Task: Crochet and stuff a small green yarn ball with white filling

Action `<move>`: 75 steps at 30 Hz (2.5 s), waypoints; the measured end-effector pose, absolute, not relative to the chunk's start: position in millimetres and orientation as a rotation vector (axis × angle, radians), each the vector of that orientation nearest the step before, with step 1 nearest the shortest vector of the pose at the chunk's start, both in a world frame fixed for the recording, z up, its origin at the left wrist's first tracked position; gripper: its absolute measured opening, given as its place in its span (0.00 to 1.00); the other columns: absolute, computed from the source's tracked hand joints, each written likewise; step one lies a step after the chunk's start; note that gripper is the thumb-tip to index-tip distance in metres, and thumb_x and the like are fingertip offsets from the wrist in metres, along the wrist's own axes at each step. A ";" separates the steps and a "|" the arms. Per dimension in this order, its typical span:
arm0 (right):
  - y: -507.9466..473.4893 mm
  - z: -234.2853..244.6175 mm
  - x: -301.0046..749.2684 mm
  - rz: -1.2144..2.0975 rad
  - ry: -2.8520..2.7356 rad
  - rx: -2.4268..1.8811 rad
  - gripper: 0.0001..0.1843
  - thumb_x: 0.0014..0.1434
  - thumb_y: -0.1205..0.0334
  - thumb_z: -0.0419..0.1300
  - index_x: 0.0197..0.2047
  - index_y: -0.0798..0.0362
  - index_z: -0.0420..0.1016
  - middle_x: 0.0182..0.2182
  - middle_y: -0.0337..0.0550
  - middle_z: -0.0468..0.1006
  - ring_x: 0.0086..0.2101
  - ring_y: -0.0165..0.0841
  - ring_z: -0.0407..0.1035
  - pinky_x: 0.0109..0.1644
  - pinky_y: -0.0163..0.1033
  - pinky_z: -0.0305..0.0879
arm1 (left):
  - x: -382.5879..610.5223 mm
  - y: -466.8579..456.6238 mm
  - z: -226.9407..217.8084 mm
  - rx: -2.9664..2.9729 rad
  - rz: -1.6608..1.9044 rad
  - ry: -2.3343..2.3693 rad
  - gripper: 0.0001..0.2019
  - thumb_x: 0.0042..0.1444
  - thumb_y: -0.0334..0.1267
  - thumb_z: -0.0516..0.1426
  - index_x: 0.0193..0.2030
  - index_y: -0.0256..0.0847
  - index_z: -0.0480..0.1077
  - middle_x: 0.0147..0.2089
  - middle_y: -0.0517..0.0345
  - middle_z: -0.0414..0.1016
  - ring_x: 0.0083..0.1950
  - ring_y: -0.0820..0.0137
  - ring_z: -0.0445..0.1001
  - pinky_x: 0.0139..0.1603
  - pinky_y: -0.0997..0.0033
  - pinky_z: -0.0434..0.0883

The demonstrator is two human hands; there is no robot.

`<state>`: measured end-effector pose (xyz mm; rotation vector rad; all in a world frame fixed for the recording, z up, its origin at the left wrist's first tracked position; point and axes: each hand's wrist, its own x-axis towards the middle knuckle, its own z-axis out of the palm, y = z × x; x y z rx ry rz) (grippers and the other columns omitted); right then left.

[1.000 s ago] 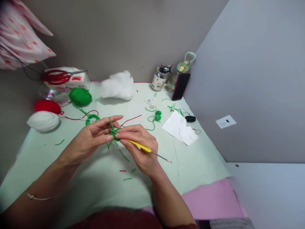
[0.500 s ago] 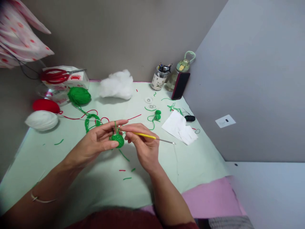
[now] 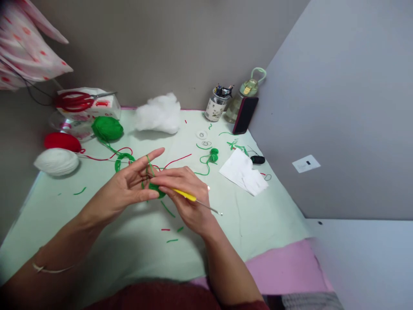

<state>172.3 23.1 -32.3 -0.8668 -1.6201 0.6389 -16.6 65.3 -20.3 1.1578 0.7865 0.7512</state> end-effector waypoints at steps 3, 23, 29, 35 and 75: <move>22.8 -34.1 171.5 0.581 -1.622 -0.837 0.19 0.67 0.71 0.62 0.55 0.39 0.82 0.46 0.41 0.86 0.43 0.36 0.78 0.46 0.46 0.76 | -16.8 62.7 -17.0 1.185 0.728 0.766 0.47 0.52 0.39 0.71 0.76 0.56 0.57 0.47 0.59 0.73 0.52 0.67 0.71 0.58 0.65 0.67; 27.3 -36.4 171.3 1.069 -1.154 -0.793 0.10 0.68 0.51 0.62 0.41 0.46 0.82 0.37 0.42 0.87 0.31 0.34 0.78 0.35 0.43 0.77 | -20.6 61.6 -9.1 1.279 0.749 0.849 0.38 0.53 0.39 0.71 0.71 0.52 0.66 0.46 0.59 0.74 0.56 0.62 0.75 0.65 0.58 0.68; 28.7 -37.8 176.2 1.114 -1.192 -0.707 0.09 0.70 0.54 0.60 0.42 0.44 0.81 0.38 0.41 0.87 0.32 0.34 0.79 0.36 0.43 0.78 | -20.4 61.7 -12.4 1.299 0.750 0.813 0.36 0.54 0.40 0.70 0.70 0.52 0.68 0.45 0.59 0.72 0.55 0.63 0.75 0.62 0.60 0.70; 29.2 -37.4 180.4 1.134 -1.242 -0.655 0.10 0.71 0.55 0.60 0.42 0.46 0.81 0.38 0.42 0.87 0.33 0.33 0.79 0.37 0.42 0.78 | -19.9 60.4 -10.6 1.313 0.749 0.808 0.35 0.53 0.38 0.70 0.69 0.50 0.69 0.43 0.60 0.72 0.50 0.65 0.75 0.59 0.61 0.71; 17.4 -36.1 160.9 0.449 -1.360 -0.825 0.12 0.70 0.64 0.59 0.48 0.42 0.84 0.37 0.43 0.86 0.40 0.39 0.81 0.36 0.46 0.82 | -7.6 57.6 -19.4 0.730 0.844 0.568 0.30 0.52 0.35 0.69 0.64 0.47 0.75 0.43 0.59 0.73 0.48 0.68 0.68 0.56 0.69 0.64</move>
